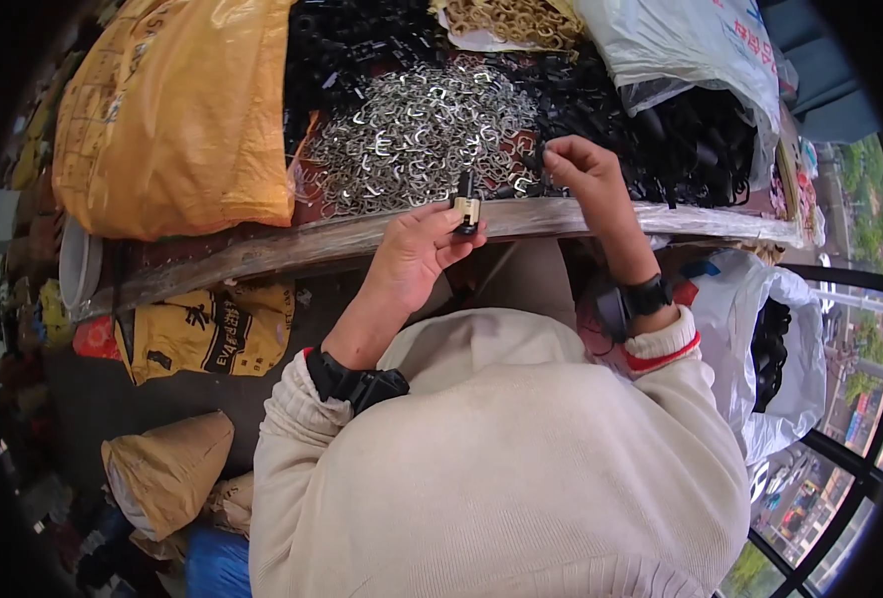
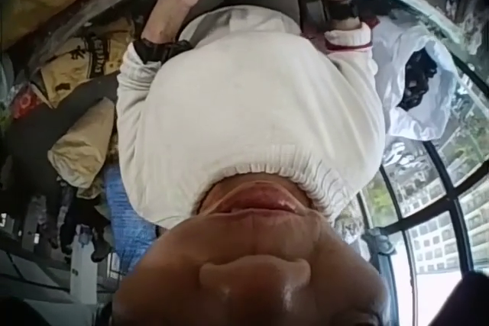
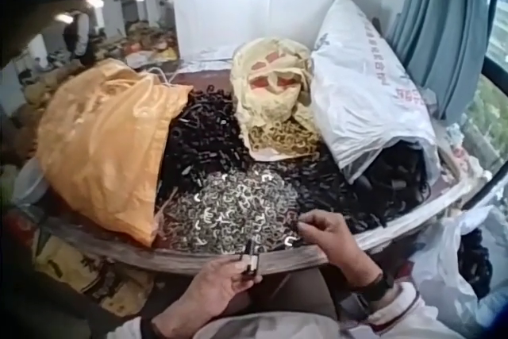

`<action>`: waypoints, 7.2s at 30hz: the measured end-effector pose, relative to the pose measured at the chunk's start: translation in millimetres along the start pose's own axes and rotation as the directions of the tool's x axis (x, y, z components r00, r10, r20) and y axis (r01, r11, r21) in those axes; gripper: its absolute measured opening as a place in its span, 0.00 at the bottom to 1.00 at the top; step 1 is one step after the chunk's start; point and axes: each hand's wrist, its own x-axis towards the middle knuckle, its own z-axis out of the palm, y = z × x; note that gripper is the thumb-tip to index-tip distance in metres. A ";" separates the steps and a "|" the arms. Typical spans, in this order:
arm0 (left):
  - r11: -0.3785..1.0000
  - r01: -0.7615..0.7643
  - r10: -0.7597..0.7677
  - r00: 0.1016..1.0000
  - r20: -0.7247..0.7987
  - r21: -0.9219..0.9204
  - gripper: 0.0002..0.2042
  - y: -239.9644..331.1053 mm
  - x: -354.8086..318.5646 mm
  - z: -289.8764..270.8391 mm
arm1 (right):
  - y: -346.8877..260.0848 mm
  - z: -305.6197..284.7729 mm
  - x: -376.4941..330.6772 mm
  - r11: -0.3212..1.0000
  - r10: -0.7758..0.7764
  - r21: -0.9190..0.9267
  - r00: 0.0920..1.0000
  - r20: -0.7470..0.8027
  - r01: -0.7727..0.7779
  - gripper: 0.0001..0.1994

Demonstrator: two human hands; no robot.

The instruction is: Manually assembling small metal clips onto black plastic components at a factory workbench.

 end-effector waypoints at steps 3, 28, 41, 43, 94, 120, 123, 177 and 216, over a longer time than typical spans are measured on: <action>0.997 -0.071 0.071 0.997 0.004 -0.002 0.11 1.6 -3.2 8.1 | -37.8 21.6 -18.3 0.854 0.011 0.517 0.996 0.092 -0.057 0.11; 0.993 0.096 -0.101 0.993 0.064 0.071 0.10 -5.9 5.5 -4.0 | -21.9 17.2 -21.6 0.746 -0.622 -0.365 0.779 -0.083 0.557 0.09; 0.996 -0.082 0.079 0.995 0.062 0.044 0.11 -4.7 -2.1 -11.7 | 39.9 -132.2 40.1 0.540 -0.410 -0.840 0.888 -0.207 0.054 0.17; 0.993 -0.117 0.117 0.993 0.026 -0.005 0.10 -0.5 -4.9 -20.3 | 48.7 -157.8 42.7 0.405 -0.532 -0.913 0.822 -0.205 0.034 0.17; 0.521 -0.847 0.309 0.299 0.903 0.102 0.13 172.4 -282.2 114.0 | -48.4 84.4 -15.4 0.862 0.086 0.376 0.829 0.552 -0.340 0.16; 0.575 -0.816 0.332 0.293 0.897 0.054 0.15 163.7 -273.8 122.3 | -68.0 93.5 -43.9 0.959 -0.044 0.129 0.316 0.948 -0.252 0.13; 0.543 -0.840 0.367 0.250 0.896 0.012 0.14 154.7 -275.9 120.6 | -66.1 93.5 -48.5 0.965 -0.048 0.133 0.347 0.937 -0.224 0.14; 0.856 -0.139 0.206 0.975 -0.082 0.499 0.10 100.3 -81.6 -23.3 | -116.3 77.9 21.4 0.908 -0.406 0.248 0.853 0.327 0.337 0.11; 0.972 0.040 -0.015 0.994 -0.112 0.230 0.19 38.6 -57.3 -15.6 | -110.4 64.8 -2.7 0.805 -0.523 0.591 0.526 0.671 0.047 0.37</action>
